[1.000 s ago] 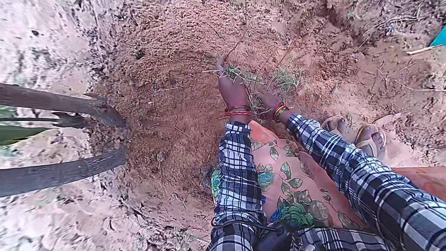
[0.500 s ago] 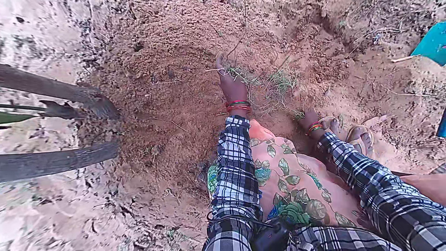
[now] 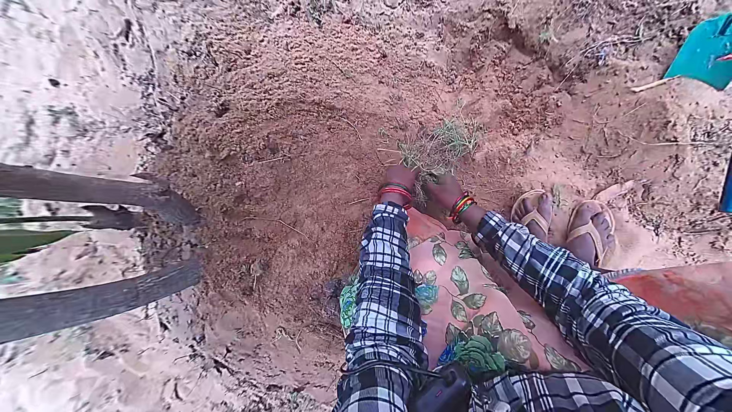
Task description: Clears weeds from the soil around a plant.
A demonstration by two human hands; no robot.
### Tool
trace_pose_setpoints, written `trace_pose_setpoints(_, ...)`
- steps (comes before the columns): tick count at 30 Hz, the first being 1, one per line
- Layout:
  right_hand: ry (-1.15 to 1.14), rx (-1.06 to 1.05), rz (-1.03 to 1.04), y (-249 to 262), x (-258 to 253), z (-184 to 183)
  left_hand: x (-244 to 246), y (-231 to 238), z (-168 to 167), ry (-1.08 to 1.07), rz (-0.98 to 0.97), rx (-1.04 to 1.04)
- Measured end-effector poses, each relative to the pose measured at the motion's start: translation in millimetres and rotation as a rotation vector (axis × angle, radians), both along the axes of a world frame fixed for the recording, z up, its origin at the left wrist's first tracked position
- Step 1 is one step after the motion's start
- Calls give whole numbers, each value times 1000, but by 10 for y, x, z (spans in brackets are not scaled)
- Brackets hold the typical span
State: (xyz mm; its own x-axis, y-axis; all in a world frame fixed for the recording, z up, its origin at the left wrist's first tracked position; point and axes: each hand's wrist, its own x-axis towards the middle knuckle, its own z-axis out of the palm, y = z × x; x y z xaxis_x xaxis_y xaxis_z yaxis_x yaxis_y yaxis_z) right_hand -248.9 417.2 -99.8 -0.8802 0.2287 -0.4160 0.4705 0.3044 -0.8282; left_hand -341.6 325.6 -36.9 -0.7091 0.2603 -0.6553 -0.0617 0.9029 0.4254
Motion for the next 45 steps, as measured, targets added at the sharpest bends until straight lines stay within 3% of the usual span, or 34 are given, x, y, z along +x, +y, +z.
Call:
trace_pose_setpoints(3,53,168,154,295,201,-283,-84,-61,-14,141,201,91)
trace_pose_setpoints(7,-392,403,309,803,655,-728,-213,-184,244,413,453,200)
trace_pose_setpoints(9,-445,444,277,938,747,-745,-268,-291,383,469,501,195)
trace_pose_setpoints(12,-232,501,242,903,608,-655,-213,-253,418,460,474,204)
trace_pose_setpoints(16,132,459,287,555,-171,-435,-155,-121,337,385,413,191)
trace_pose_setpoints(21,-99,442,454,224,-1007,-133,-140,-135,332,381,410,234)
trace_pose_setpoints(24,-160,460,545,175,-973,-271,-186,-166,336,399,443,278)
trace_pose_setpoints(27,26,506,593,176,-427,-510,-217,-167,341,381,427,273)
trace_pose_setpoints(31,23,537,550,306,707,-763,-158,-120,362,347,345,287)
trace_pose_setpoints(34,-118,511,330,611,1038,-887,-140,-104,339,315,311,268)
trace_pose_setpoints(37,-82,515,28,772,795,-810,-136,-113,269,297,304,284)
trace_pose_setpoints(39,-175,446,-40,796,517,-679,-140,-126,253,285,300,268)
trace_pose_setpoints(42,-318,243,-9,616,204,-553,-134,-105,277,289,275,214)
trace_pose_setpoints(45,-229,309,120,133,138,-555,-106,-62,280,275,231,164)
